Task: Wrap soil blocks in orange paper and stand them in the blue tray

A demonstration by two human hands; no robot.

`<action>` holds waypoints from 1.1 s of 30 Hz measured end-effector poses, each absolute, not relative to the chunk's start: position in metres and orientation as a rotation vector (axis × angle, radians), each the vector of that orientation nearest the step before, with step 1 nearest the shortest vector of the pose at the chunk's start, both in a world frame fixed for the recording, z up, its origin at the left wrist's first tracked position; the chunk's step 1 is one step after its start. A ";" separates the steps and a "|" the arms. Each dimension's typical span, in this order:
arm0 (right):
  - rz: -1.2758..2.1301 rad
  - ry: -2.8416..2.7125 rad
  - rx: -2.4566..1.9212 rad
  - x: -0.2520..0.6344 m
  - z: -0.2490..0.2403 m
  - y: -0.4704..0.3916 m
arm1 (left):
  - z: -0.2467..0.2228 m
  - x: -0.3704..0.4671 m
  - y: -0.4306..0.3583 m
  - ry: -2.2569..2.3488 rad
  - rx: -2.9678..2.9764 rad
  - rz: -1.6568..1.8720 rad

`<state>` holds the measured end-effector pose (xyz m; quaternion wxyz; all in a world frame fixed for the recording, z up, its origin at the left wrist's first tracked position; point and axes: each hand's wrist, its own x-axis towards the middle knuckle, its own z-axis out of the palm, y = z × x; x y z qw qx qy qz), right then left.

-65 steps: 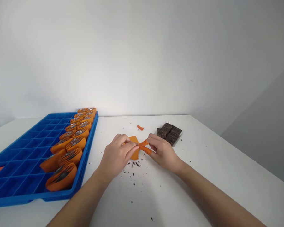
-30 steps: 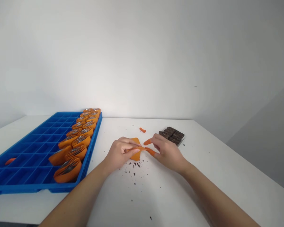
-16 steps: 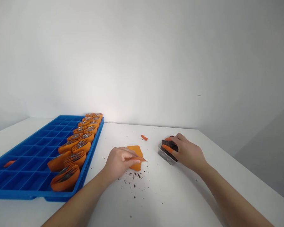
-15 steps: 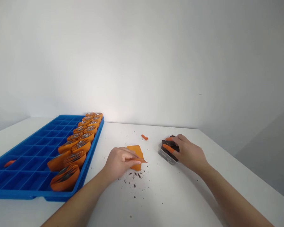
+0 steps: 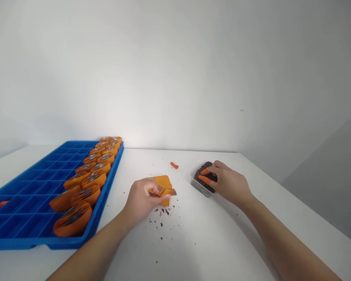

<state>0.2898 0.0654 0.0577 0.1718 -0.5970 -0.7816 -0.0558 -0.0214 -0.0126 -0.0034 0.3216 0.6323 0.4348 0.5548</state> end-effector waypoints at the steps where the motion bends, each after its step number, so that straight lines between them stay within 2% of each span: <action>1: -0.161 -2.226 -1.691 0.289 0.058 0.065 | -0.004 -0.020 -0.013 1.152 1.643 1.460; 10: -0.148 -2.174 -1.759 0.289 0.062 0.063 | -0.002 -0.014 -0.021 1.213 1.721 1.388; 16: -0.182 -2.172 -1.833 0.292 0.058 0.066 | -0.002 -0.010 -0.024 1.055 1.689 1.357; 33: -0.246 -2.136 -1.733 0.289 0.054 0.062 | -0.005 -0.007 -0.027 1.031 1.665 1.317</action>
